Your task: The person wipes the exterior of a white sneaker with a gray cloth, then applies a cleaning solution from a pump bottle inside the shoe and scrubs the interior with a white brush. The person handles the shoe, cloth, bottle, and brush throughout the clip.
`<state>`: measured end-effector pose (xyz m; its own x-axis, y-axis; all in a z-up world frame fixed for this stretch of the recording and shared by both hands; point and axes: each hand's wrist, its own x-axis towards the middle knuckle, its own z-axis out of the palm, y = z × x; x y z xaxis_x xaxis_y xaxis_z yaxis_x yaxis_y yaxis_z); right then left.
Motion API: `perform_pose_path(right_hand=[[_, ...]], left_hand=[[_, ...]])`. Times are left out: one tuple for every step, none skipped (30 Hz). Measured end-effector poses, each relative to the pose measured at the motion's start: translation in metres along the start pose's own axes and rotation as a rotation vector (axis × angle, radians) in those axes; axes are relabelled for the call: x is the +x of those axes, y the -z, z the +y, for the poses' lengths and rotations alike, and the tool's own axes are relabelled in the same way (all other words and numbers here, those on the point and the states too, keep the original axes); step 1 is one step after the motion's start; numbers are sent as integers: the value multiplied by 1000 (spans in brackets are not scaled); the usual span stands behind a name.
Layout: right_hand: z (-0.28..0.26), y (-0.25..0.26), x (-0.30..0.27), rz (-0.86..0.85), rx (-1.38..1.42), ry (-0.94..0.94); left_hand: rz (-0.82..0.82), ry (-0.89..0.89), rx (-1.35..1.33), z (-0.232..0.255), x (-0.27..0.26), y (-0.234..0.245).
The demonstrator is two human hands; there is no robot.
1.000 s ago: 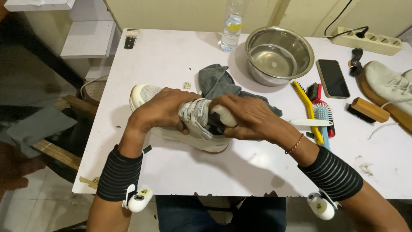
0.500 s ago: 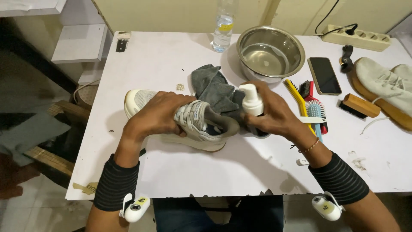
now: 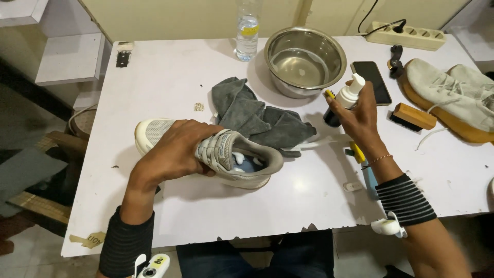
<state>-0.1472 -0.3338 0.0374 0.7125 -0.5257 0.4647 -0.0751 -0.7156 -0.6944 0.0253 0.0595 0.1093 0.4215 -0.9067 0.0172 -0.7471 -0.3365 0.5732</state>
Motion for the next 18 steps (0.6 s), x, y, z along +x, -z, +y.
perform_pose_path(right_hand=[[2, -2, -1, -2, 0, -2], [4, -3, -1, -4, -1, -4], [3, -3, -3, -6, 3, -3], [1, -4, -4, -18, -19, -52], [-1, -4, -6, -31, -43, -102], [1, -5, -7, -34, -39, -103], [4, -5, -9, -60, -56, -130], [6, -5, -11, -86, -73, -158], [6, -4, -10, -87, -73, -159], [5, -4, -9, -97, -109, -186], [5, -2, -9, -106, -145, -212], [-2, 1, -9, -106, -147, -214], [-9, 4, -8, -142, -156, -227], [-16, 8, -8, -178, -165, -239], [-13, 11, -9, -177, -168, -245], [-10, 14, -10, -213, -193, -271], [-8, 16, -10, -248, -216, -294], [-19, 21, -11, -246, -217, -296]], left_hand=[[37, -41, -28, -2, 1, -3], [73, -81, -56, -3, 1, -7], [74, -77, -53, -2, 4, -11], [74, -96, -60, -1, 8, -15], [73, -114, -68, 0, 11, -19], [73, -109, -67, -1, 10, -22], [81, -130, -72, -2, 11, -26], [90, -150, -77, -3, 11, -29], [89, -149, -79, -2, 12, -31], [91, -150, -99, 0, 13, -33], [93, -153, -120, 1, 13, -36], [91, -154, -122, -3, 13, -41], [89, -161, -112, -6, 14, -45], [88, -169, -102, -10, 16, -50], [82, -171, -106, -10, 16, -51], [79, -160, -112, -11, 16, -52], [78, -149, -114, -12, 17, -51], [76, -152, -114, -15, 18, -53]])
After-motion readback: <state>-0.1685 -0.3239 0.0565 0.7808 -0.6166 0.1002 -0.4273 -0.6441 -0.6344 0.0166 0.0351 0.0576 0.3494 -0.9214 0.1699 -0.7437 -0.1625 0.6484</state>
